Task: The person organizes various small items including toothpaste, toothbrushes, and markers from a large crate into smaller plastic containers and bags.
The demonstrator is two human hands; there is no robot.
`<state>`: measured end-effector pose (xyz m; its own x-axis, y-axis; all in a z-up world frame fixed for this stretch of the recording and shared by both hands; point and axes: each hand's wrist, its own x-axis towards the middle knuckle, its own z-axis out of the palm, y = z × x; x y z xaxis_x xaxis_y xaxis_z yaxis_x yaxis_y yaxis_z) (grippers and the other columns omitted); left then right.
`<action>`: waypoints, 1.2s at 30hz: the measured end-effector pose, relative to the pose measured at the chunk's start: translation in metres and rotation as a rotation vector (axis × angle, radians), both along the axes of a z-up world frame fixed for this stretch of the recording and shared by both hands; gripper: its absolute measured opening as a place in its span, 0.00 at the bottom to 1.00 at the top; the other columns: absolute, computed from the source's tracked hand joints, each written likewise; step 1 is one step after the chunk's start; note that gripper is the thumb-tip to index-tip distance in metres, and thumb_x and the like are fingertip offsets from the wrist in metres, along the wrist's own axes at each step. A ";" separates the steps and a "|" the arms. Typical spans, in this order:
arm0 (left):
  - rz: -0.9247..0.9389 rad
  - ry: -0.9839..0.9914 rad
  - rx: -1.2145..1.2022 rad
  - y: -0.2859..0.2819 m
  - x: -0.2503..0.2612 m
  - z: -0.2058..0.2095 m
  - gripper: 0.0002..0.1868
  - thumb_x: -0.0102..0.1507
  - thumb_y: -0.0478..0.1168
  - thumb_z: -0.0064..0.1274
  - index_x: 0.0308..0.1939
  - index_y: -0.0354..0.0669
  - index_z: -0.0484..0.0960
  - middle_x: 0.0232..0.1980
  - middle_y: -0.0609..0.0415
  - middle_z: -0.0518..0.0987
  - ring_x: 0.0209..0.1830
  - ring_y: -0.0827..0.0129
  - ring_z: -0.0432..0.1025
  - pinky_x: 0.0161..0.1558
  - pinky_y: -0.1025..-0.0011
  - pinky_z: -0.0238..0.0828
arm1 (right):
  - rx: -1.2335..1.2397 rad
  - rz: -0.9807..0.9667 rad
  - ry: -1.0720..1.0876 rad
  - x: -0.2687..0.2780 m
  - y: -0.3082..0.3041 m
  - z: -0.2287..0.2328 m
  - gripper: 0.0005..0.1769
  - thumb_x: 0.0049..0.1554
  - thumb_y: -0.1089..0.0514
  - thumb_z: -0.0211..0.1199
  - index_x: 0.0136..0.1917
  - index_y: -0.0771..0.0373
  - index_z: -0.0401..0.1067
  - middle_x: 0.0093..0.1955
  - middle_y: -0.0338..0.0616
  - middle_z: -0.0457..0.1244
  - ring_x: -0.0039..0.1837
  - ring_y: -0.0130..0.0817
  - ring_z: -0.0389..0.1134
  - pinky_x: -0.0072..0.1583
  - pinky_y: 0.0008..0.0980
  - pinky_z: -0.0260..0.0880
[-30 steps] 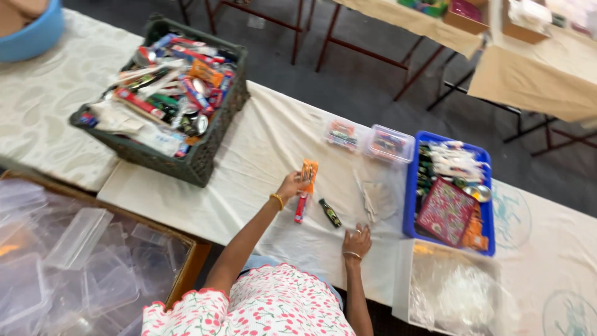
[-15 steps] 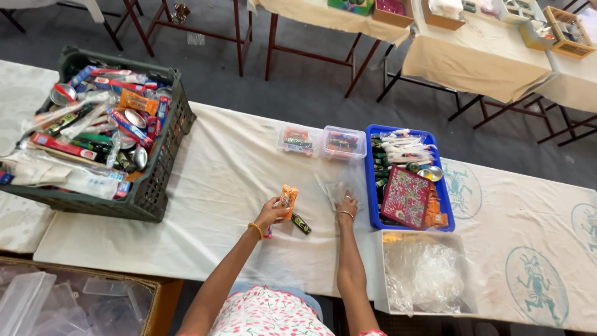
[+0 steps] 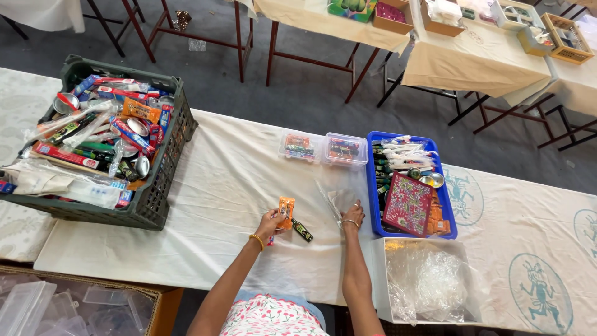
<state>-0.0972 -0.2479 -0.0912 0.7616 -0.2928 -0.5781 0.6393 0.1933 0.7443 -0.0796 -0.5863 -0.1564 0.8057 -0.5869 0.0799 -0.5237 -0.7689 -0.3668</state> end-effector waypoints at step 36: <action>0.105 -0.695 0.681 -0.033 0.019 0.001 0.05 0.55 0.28 0.49 0.29 0.29 0.80 0.33 0.32 0.80 0.36 0.41 0.77 0.37 0.53 0.73 | 0.424 0.794 -0.573 -0.036 0.218 0.149 0.28 0.65 0.66 0.45 0.77 0.58 0.63 0.83 0.61 0.48 0.84 0.59 0.45 0.79 0.47 0.48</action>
<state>-0.0785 -0.2808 -0.0901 0.9996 0.0263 -0.0111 0.0204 -0.3868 0.9219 -0.1152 -0.3684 -0.0078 0.8769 0.0206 0.4803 0.4062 -0.5661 -0.7173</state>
